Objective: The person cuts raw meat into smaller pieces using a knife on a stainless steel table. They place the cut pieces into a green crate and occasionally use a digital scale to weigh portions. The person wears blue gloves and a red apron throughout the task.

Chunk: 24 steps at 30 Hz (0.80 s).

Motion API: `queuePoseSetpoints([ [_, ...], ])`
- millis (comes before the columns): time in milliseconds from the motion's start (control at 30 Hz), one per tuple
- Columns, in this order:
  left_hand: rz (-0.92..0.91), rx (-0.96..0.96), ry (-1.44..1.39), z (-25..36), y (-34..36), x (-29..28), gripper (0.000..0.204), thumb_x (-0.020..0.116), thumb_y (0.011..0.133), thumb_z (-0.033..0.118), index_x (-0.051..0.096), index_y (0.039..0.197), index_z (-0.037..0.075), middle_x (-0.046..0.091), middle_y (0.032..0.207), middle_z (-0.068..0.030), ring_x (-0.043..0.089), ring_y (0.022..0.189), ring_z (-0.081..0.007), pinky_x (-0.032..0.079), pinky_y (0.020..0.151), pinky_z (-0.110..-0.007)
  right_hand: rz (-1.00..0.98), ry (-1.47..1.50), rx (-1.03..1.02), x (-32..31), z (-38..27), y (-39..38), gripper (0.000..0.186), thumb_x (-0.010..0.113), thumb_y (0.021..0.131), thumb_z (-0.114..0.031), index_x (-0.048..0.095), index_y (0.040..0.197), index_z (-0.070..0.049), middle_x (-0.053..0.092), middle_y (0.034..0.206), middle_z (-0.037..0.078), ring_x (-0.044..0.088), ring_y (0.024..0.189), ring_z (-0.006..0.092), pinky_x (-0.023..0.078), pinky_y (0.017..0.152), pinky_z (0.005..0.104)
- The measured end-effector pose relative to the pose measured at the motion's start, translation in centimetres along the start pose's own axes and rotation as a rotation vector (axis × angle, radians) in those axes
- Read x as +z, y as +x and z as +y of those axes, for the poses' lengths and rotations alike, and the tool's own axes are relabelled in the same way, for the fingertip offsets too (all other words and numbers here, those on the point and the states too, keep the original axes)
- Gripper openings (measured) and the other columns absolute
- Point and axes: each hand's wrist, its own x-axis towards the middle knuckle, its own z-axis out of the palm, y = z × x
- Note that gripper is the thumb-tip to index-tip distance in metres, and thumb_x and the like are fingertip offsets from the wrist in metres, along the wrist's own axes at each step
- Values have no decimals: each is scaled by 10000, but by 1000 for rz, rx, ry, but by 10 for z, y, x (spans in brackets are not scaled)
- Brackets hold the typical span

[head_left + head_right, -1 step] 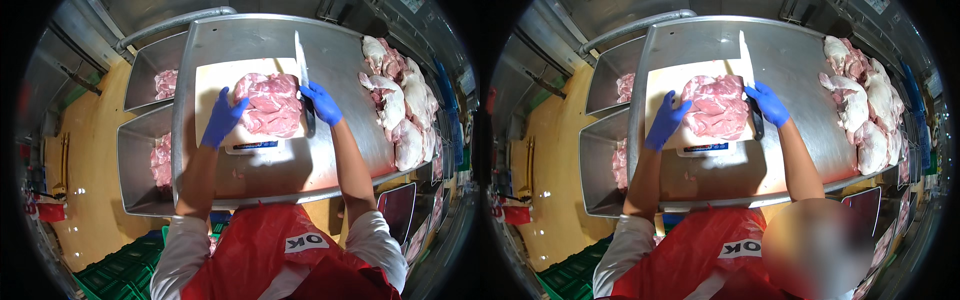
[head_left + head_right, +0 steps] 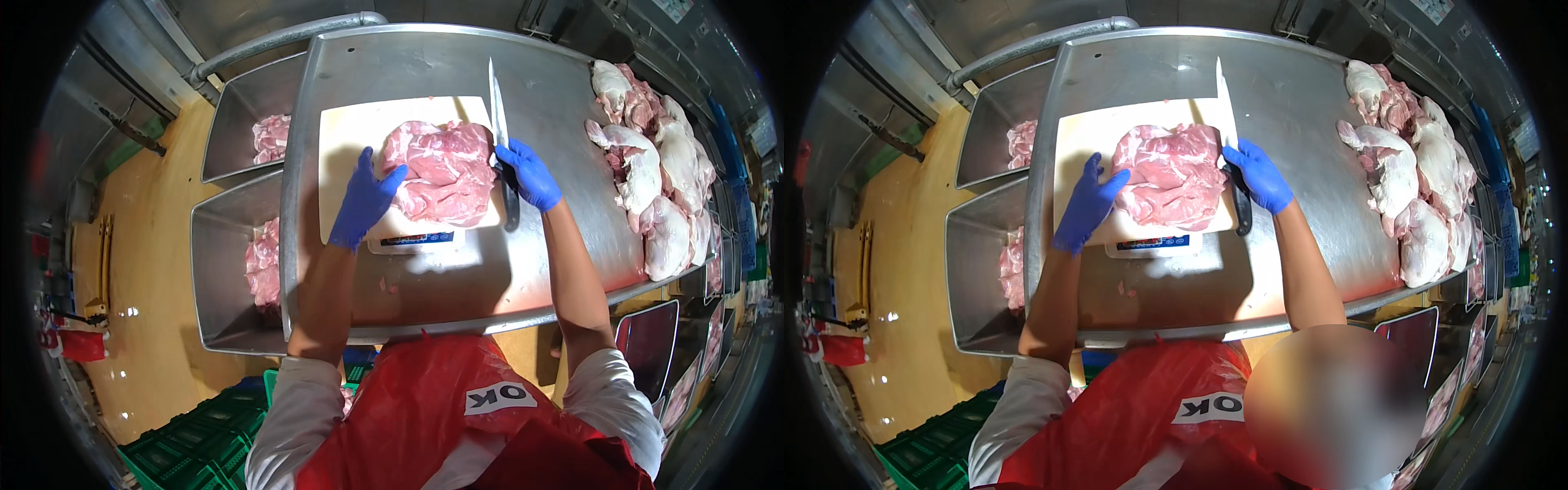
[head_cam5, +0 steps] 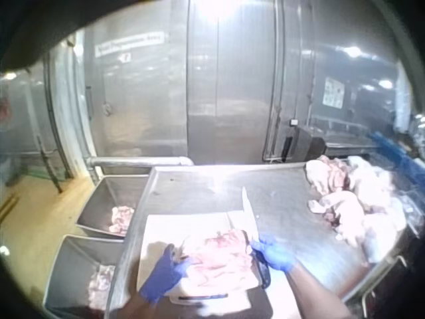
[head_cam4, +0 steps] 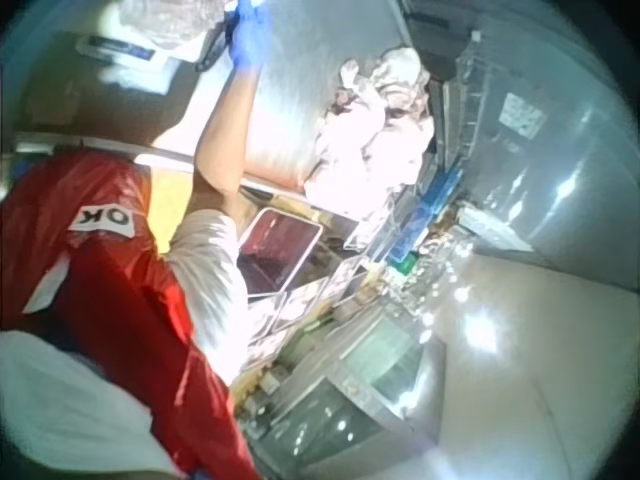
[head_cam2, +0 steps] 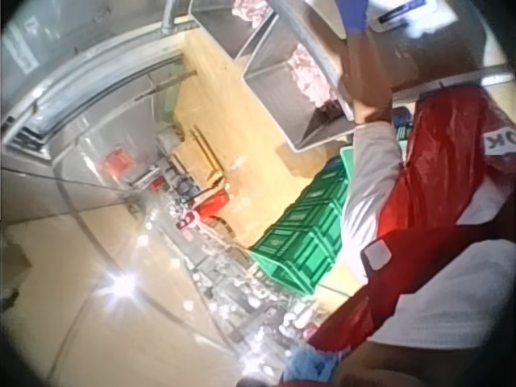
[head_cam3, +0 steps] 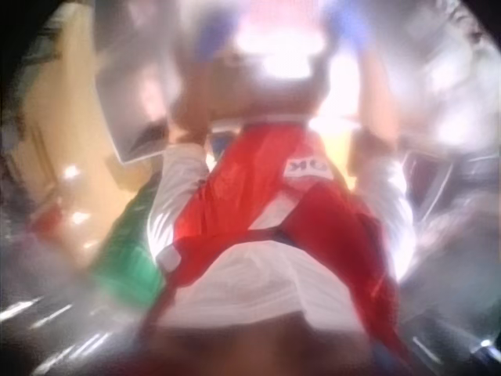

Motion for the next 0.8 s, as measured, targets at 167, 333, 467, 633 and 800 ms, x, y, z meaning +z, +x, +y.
queuePoseSetpoints([
  [167,-320,-95,-270,63,10,12,576,600,932,307,438,1388,-6,574,1274,-150,580,1100,-228,525,792,-338,-23,-62,-24,4,9,-3,261,570,979,-244,610,1123,-30,607,862,-9,536,776,67,463,721,244],
  [333,-721,151,-27,74,94,14,381,438,992,70,497,1362,4,574,1312,-140,555,1188,-225,389,1081,-358,58,49,-119,54,26,-10,276,556,984,-224,592,1158,-13,632,888,32,540,751,90,475,720,268],
  [467,-863,344,28,53,141,13,338,477,997,148,585,1271,-18,603,1276,-152,545,1210,-238,373,1094,-343,288,-92,-213,109,53,-22,244,568,971,-214,578,1041,19,594,805,91,532,737,144,462,716,334],
  [633,-723,427,96,48,129,-4,345,481,997,172,591,1263,-19,613,1263,-158,544,1215,-236,367,1097,-330,184,-37,-128,100,46,-25,274,554,990,-181,577,1158,33,632,946,27,564,816,70,466,749,233],
  [800,182,670,319,30,23,-43,199,637,887,100,645,1072,29,649,1024,-133,645,931,-232,514,809,-353,275,-430,-260,44,32,-66,229,551,987,-210,582,1096,-10,665,863,66,634,785,115,520,652,274],
])
